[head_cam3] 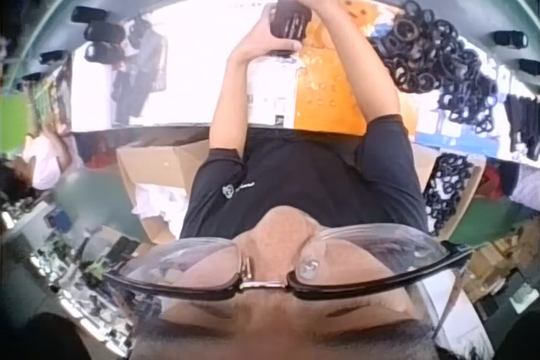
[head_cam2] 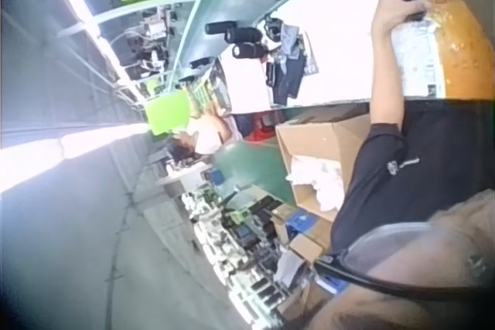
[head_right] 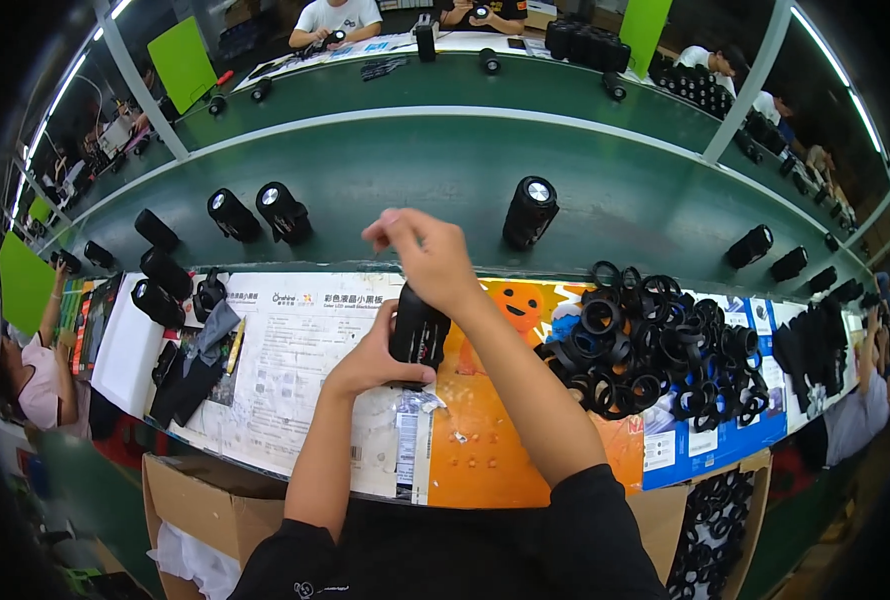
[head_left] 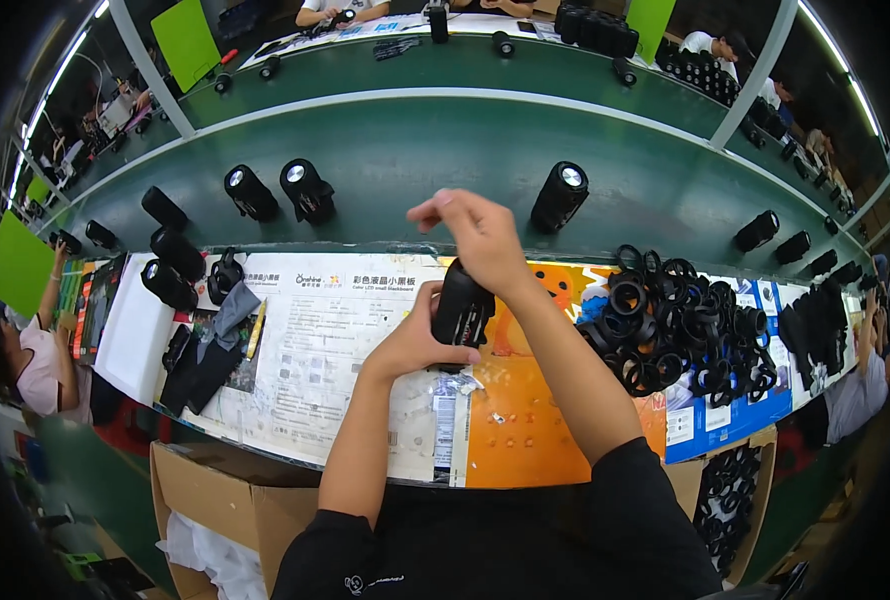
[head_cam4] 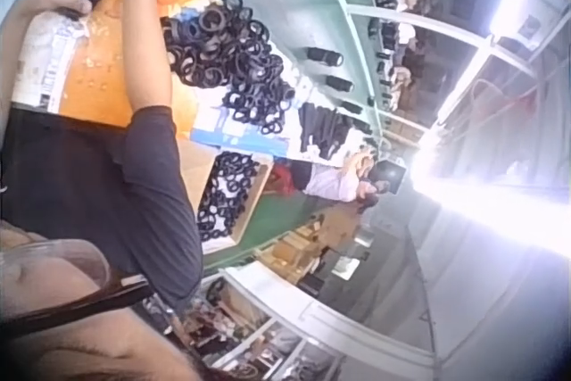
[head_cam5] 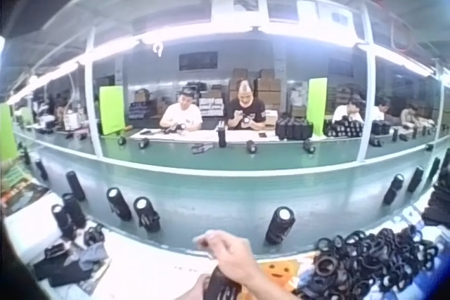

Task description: The person assembles rubber or plastic rings onto cylindrical components by hand at an electronics factory workbench.

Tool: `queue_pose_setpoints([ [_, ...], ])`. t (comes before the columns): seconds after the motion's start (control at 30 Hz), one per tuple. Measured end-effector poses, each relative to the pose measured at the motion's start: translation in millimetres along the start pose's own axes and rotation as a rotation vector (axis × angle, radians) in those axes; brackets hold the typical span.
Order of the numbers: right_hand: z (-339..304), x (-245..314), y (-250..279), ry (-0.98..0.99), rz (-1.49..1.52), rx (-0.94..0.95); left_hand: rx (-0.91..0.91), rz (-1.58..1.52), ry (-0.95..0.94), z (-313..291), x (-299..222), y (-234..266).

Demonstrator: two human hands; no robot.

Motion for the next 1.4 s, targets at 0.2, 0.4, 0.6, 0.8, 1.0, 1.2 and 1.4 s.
queue_pose_setpoints([
  [0.2,-18.4,2.0,86.4,0.0,0.144,-0.286,-0.153,-0.222,0.114,0.8,-8.9,25.8],
  [0.4,-94.4,-35.4,90.2,-0.129,0.058,-0.205,-0.203,-0.019,-0.058,51.9,-72.5,50.5],
  [0.6,-129.2,-67.6,81.5,-0.242,-0.104,-0.185,-0.212,0.109,-0.181,78.7,-93.6,43.7],
  [0.8,-125.3,-69.0,65.2,-0.041,-0.28,0.023,-0.343,0.524,-0.438,127.4,-129.1,46.7],
  [1.0,-126.2,-71.2,61.3,0.004,-0.318,0.046,-0.182,0.767,-0.824,180.1,-175.2,-5.9],
  [1.2,-126.8,-66.1,62.3,0.04,-0.359,0.043,-0.014,0.92,-0.79,193.0,-161.6,-32.3],
  [1.4,-129.8,-71.4,67.6,0.035,-0.35,0.046,-0.432,1.176,-1.023,142.1,-196.8,31.2],
])
Point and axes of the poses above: each hand's wrist, its own z-axis towards the middle knuckle, its own y-axis out of the back of the hand, x = y × z, the point moved 9 cm from there along z, towards the middle knuckle, and after that the axes turned 15 degrees about -x, right-handed, at the moved point
